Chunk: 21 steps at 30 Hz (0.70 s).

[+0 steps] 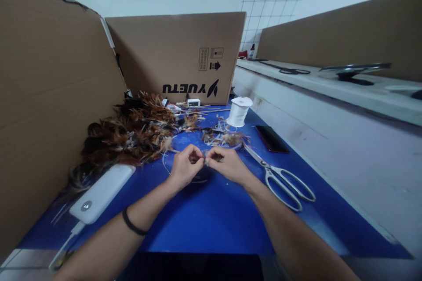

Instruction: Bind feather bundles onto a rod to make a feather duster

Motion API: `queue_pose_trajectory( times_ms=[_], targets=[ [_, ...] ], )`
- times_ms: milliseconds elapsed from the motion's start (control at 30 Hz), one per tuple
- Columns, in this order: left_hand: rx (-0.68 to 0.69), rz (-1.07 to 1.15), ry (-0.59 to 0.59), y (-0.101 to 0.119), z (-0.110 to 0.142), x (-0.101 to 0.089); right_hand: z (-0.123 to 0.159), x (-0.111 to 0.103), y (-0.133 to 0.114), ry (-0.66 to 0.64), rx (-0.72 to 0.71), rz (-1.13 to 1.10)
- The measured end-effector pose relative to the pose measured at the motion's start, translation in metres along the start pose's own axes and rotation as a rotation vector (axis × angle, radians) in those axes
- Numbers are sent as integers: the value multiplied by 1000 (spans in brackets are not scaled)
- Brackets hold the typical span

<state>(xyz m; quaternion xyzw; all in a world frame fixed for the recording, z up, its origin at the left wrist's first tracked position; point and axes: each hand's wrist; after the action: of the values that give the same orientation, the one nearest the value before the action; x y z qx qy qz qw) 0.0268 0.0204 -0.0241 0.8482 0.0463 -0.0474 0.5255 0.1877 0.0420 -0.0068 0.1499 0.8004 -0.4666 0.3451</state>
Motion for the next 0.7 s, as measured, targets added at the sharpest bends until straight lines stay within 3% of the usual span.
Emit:
queue_pose_trajectory(
  times_ms=[167,400,700],
  targets=[
    [-38,29,-4,1,0,1,0,1,0,19,-63,45],
    [-124,138,16,0,-2,2,1,-4,-2,70,-297,195],
    [-166,266,12,0,-4,2,0,-5,3,66,-359,250]
  ],
)
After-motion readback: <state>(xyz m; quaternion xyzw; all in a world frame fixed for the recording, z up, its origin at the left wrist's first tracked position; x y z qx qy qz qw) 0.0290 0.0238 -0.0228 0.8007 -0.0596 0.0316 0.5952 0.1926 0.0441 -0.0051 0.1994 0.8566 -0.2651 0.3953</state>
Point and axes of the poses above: each hand's wrist, its own z-axis away from the middle knuckle, its own x-axis out of the palm, y = z × x, and after that the axes turned 13 degrees about z, right-handed
